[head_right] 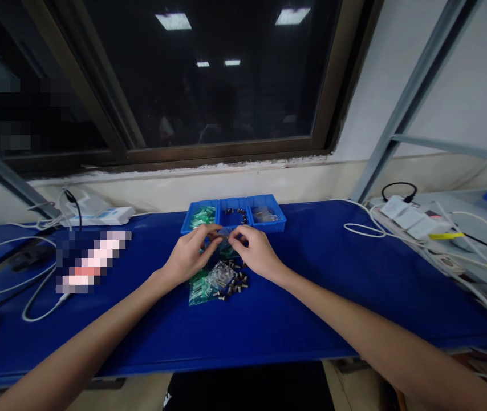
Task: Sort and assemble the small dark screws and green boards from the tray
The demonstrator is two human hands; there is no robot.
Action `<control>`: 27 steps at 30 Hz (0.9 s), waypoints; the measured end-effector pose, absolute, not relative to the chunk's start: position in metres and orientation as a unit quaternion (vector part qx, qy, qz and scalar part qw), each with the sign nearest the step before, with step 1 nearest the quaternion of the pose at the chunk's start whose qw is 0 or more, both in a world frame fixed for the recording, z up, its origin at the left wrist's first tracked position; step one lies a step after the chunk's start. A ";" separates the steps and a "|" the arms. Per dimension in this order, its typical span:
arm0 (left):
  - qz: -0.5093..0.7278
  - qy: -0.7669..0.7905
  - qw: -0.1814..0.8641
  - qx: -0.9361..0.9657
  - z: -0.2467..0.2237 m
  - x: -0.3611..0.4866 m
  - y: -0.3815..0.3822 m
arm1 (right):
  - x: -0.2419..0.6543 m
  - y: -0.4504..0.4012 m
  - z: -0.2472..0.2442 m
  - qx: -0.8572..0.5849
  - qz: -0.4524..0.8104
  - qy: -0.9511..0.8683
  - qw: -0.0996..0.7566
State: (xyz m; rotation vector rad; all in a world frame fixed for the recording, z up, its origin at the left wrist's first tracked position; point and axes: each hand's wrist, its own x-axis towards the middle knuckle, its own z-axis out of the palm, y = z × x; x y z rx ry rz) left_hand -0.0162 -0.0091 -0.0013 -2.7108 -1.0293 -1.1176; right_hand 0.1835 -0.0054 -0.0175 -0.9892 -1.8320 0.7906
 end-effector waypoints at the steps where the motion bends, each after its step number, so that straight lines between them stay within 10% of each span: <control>1: -0.352 -0.330 0.017 -0.876 0.000 -0.016 -0.010 | 0.184 -0.004 -0.018 -0.396 0.340 -0.730 0.441; 19: -0.384 -0.300 0.044 -0.872 -0.003 -0.018 -0.006 | 0.185 -0.014 0.001 -0.309 0.465 -0.700 0.445; 27: -0.397 -0.314 0.036 -0.862 -0.007 -0.017 -0.007 | 0.189 -0.008 -0.002 -0.367 0.331 -0.745 0.448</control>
